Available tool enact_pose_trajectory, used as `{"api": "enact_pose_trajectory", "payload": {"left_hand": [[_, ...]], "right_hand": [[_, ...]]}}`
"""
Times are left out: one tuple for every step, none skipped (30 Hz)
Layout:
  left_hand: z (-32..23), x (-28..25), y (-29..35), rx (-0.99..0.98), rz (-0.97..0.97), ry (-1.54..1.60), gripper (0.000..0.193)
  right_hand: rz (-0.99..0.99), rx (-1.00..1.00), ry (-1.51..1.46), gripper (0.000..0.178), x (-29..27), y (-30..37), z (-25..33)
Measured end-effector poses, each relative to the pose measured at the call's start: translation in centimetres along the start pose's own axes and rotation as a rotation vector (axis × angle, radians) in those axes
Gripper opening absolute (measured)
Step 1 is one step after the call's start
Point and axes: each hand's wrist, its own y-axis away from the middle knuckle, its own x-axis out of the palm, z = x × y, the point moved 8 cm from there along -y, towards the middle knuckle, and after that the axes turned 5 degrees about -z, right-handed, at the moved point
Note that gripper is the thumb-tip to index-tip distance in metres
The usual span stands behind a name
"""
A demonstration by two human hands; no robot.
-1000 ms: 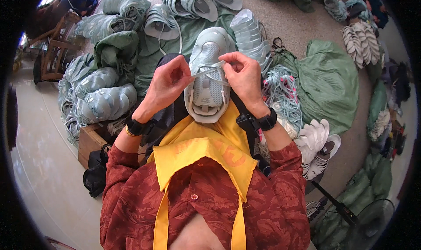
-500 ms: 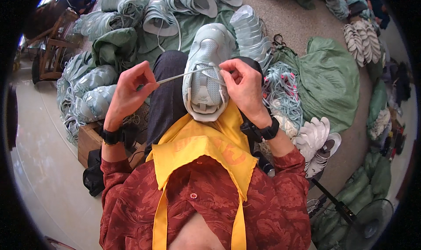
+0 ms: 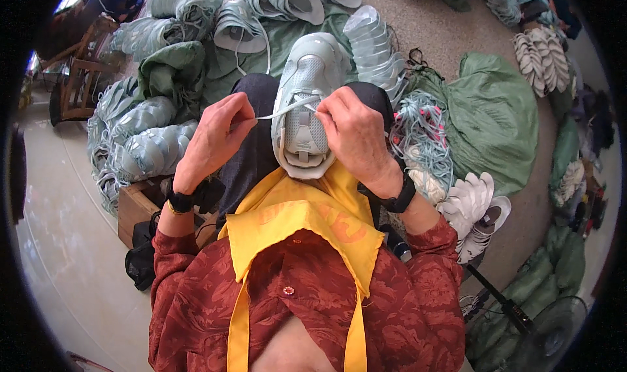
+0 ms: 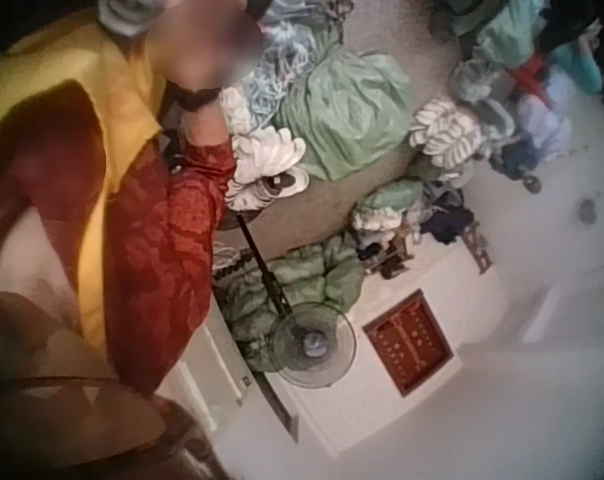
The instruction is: The person sits on the floor and laces a light-colored sneaker by hand, threading the laces through eyelets and tying them. They handle multiple shoes and laces, occasionally picking up another shoe or a bundle of laces from the surrounding piles.
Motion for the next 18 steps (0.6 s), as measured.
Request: {"api": "enact_pose_trajectory", "payload": {"left_hand": [[0.0,-0.1,-0.1,0.032,-0.035,-0.003,0.016],[0.0,-0.3,-0.2,0.064,-0.071,-0.005,0.015],[-0.1,-0.6,-0.4,0.073,-0.085,-0.025,0.015],[-0.3,-0.9,-0.7,0.082,-0.099,-0.044,0.015],[-0.4,-1.2,-0.8,0.091,-0.112,-0.063,0.015],[-0.3,-1.3,-0.8,0.082,-0.096,-0.11,0.015],[0.0,-1.4,-0.7,0.074,-0.078,-0.156,0.014],[0.3,-1.6,-0.5,0.066,-0.061,-0.202,0.014],[0.6,-1.6,-0.2,0.066,-0.016,-0.203,0.014],[0.9,-1.6,0.2,0.066,0.029,-0.204,0.013],[1.0,-1.5,0.7,0.066,0.074,-0.205,0.013],[1.1,-1.7,1.1,0.045,0.09,-0.202,0.012],[1.1,-1.8,1.5,0.023,0.105,-0.199,0.012],[1.2,-2.0,1.8,0.002,0.12,-0.196,0.012],[1.4,-2.4,2.0,0.001,0.106,-0.211,0.012],[1.7,-2.8,2.3,-0.001,0.092,-0.228,0.012],[2.1,-3.3,2.5,-0.003,0.077,-0.245,0.013],[2.7,-3.8,2.7,0.002,0.052,-0.268,0.013]], "right_hand": [[-0.01,-0.012,0.023,0.01,-0.1,-0.1,0.0],[-0.019,-0.025,0.046,0.009,-0.2,-0.3,0.1],[-0.03,-0.036,0.068,0.008,-0.4,-0.3,0.0],[-0.029,-0.04,0.079,0.008,-0.4,-0.4,-0.1],[-0.029,-0.043,0.09,0.008,-0.6,-0.5,-0.3],[-0.027,-0.048,0.1,0.008,-0.7,-0.5,-0.5],[-0.029,-0.049,0.101,0.008,-1.0,-0.5,-0.7],[-0.032,-0.049,0.101,0.008,-1.3,-0.4,-0.9],[-0.034,-0.048,0.101,0.007,-1.6,-0.3,-1.1],[-0.027,-0.019,0.087,0.007,-1.9,0.0,-1.4],[-0.02,0.009,0.073,0.007,-2.3,0.4,-1.7],[-0.013,0.037,0.058,0.007,-2.7,0.8,-1.9],[-0.012,0.067,0.068,0.007,-3.1,1.3,-2.4],[-0.028,0.092,0.075,0.007,-3.7,1.8,-2.9],[-0.045,0.116,0.081,0.007,-4.3,2.4,-3.5],[-0.06,0.138,0.085,0.007,-4.9,2.9,-4.3],[-0.072,0.171,0.091,0.007,-5.4,3.4,-5.4],[-0.084,0.195,0.122,0.007,-6.2,3.9,-6.2]]}}
